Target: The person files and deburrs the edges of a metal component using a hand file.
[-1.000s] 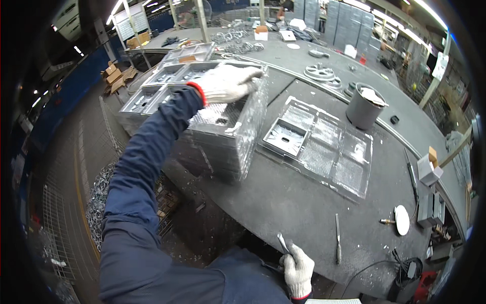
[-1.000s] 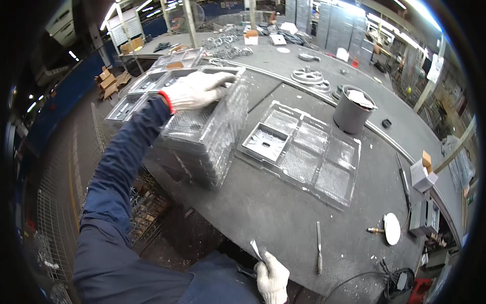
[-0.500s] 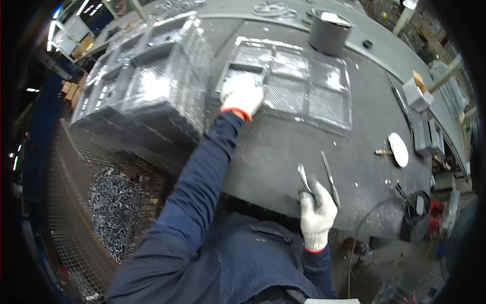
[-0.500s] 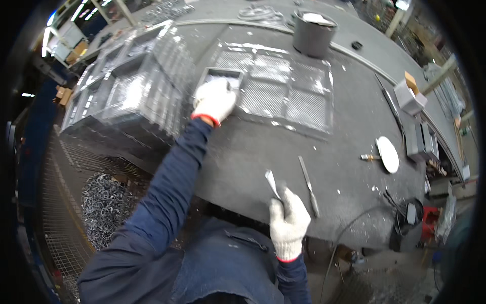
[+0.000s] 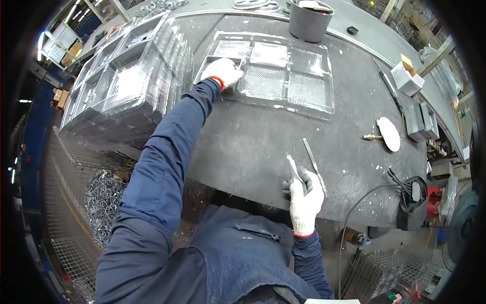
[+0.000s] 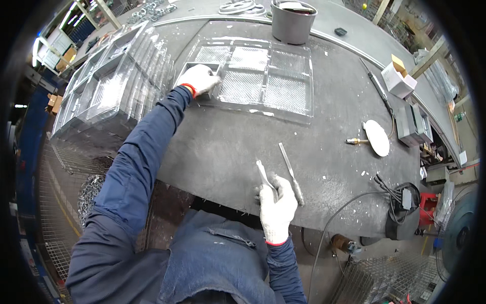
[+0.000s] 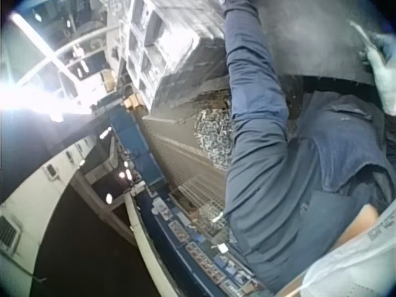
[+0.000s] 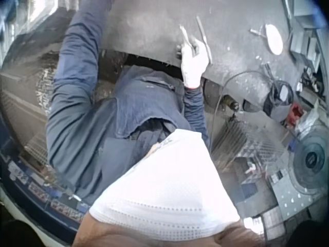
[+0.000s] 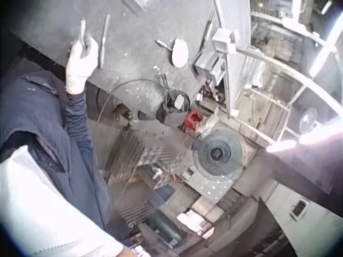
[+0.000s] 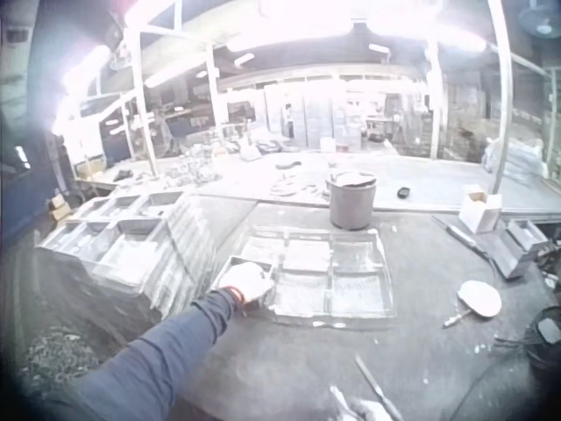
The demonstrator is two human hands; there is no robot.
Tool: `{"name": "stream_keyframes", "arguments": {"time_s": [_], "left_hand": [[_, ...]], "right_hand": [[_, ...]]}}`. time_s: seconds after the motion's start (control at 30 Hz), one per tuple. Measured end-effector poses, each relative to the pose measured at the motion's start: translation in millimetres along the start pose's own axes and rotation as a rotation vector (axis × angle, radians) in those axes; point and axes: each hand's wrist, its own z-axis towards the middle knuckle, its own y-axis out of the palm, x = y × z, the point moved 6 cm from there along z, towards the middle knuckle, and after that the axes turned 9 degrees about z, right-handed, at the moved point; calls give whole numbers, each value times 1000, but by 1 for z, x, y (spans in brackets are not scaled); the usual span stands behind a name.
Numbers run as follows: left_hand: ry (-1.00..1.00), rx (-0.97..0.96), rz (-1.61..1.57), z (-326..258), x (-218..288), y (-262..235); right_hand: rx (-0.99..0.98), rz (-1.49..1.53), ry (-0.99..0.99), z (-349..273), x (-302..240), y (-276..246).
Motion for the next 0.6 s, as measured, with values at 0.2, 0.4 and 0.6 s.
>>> {"name": "stream_keyframes", "arguments": {"time_s": [0.2, 0.4, 0.6], "left_hand": [[-159, 225, -8, -4, 8, -54], [-209, 527, -183, -78, -8, -125], [-254, 541, -1033, -199, 5, -129]], "right_hand": [[-23, -21, -149, -8, 16, 1], [-24, -194, -415, -5, 19, 0], [-56, -378, -736, -16, -6, 13]]}}
